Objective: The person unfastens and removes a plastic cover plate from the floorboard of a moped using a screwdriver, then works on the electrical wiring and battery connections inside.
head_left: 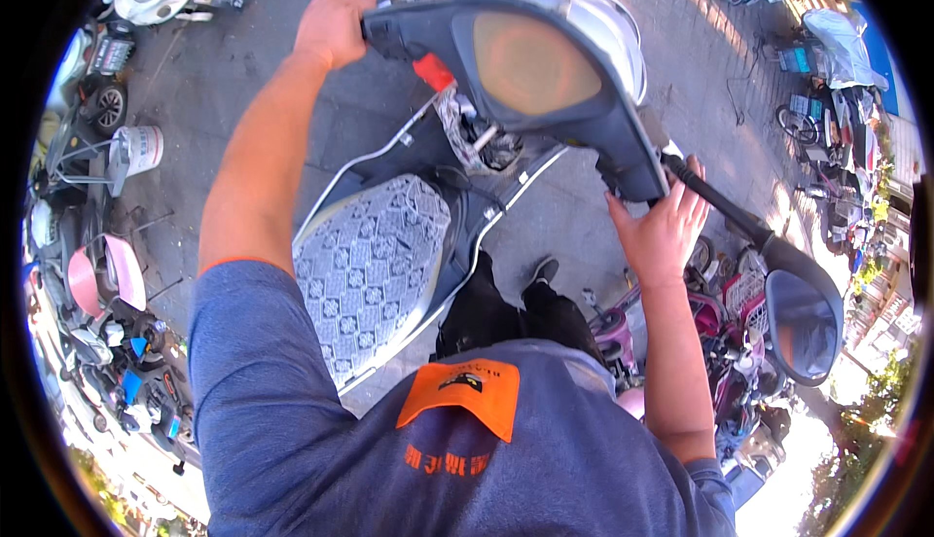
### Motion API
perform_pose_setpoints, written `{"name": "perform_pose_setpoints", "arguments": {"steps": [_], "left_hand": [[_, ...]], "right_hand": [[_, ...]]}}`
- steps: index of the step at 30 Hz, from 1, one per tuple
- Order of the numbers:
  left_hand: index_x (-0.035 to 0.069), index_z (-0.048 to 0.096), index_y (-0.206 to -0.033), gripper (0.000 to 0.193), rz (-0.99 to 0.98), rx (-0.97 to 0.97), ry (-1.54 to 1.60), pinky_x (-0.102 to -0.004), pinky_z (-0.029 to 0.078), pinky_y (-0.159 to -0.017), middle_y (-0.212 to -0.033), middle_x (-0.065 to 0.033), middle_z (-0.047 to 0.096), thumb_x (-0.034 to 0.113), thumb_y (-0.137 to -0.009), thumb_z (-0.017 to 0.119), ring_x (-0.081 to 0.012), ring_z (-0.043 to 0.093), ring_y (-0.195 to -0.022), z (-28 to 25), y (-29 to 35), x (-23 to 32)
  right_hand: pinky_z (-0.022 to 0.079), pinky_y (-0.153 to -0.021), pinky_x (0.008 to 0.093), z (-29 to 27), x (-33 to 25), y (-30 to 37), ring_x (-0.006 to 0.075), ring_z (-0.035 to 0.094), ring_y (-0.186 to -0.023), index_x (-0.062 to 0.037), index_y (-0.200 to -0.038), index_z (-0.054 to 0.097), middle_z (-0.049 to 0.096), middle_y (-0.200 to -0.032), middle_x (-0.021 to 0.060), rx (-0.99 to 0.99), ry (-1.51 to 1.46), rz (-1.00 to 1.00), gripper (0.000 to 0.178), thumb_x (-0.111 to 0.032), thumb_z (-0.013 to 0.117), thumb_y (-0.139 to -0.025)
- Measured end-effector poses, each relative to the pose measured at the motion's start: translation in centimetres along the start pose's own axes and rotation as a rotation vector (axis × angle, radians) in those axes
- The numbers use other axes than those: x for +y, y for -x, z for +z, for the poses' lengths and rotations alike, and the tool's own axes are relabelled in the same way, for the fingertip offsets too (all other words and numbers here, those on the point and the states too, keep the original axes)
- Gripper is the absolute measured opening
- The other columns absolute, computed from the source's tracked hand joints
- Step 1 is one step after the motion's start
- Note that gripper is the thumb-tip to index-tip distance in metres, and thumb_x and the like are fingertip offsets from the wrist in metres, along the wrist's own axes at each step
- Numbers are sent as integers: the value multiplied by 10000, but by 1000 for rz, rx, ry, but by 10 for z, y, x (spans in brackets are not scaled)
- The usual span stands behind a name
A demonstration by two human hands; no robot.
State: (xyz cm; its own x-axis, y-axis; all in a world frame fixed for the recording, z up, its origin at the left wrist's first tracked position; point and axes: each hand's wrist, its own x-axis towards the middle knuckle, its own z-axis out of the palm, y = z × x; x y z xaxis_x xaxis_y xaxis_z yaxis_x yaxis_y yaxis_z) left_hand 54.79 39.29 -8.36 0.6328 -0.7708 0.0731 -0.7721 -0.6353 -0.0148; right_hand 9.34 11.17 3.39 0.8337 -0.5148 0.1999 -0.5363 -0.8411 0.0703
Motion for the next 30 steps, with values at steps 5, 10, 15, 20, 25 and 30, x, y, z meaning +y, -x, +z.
{"name": "perform_pose_setpoints", "arguments": {"steps": [5, 10, 15, 20, 25, 30], "left_hand": [[173, 768, -1069, 259, 0, -63, -12, -459, 520, -1039, -1098, -92, 785, 250, -822, 758, -331, 713, -1139, -21, -2, 8], [185, 788, -998, 188, 107, 25, -65, -439, 504, -1013, -1062, -88, 806, 271, -857, 699, -299, 752, -1085, 5, -7, -5], [207, 794, -1027, 188, 31, -43, -96, -404, 471, -1041, -1125, -60, 804, 259, -882, 686, -248, 727, -1146, -2, 0, 9], [169, 777, -1082, 218, -48, -38, -11, -430, 481, -1089, -1178, -103, 791, 258, -903, 691, -310, 705, -1187, -7, 6, 18], [45, 629, -1388, 637, -194, 267, 222, -502, 427, -1240, -1403, -230, 676, 185, -799, 825, -421, 599, -1369, 10, 34, 29], [5, 366, -1676, 1110, -336, 502, 277, -531, 346, -1320, -1710, -268, 417, 208, -736, 921, -444, 383, -1601, 31, 80, 85]], "right_hand": [[406, -1170, 582, 0, 0, 0, 450, 514, -1372, 25, -1450, 572, 551, -1435, 214, -107, 109, 49, 946, -509, 952, -768], [408, -1152, 587, 1, 5, -1, 430, 519, -1361, -14, -1419, 615, 550, -1411, 201, -108, 141, 15, 904, -532, 962, -765], [428, -1140, 593, 1, 4, -3, 437, 522, -1349, -27, -1387, 637, 539, -1395, 205, -67, 95, 4, 890, -546, 972, -745], [462, -1121, 601, 4, 6, -2, 448, 538, -1332, 2, -1338, 633, 542, -1384, 214, -26, 78, -34, 890, -544, 978, -725], [466, -1120, 602, 3, 8, -5, 454, 539, -1343, 21, -1311, 635, 551, -1391, 221, -44, 60, -37, 880, -544, 977, -730], [463, -1156, 596, -2, 4, -6, 463, 546, -1391, 78, -1380, 613, 566, -1484, 242, -66, 62, -48, 952, -554, 964, -760]]}}
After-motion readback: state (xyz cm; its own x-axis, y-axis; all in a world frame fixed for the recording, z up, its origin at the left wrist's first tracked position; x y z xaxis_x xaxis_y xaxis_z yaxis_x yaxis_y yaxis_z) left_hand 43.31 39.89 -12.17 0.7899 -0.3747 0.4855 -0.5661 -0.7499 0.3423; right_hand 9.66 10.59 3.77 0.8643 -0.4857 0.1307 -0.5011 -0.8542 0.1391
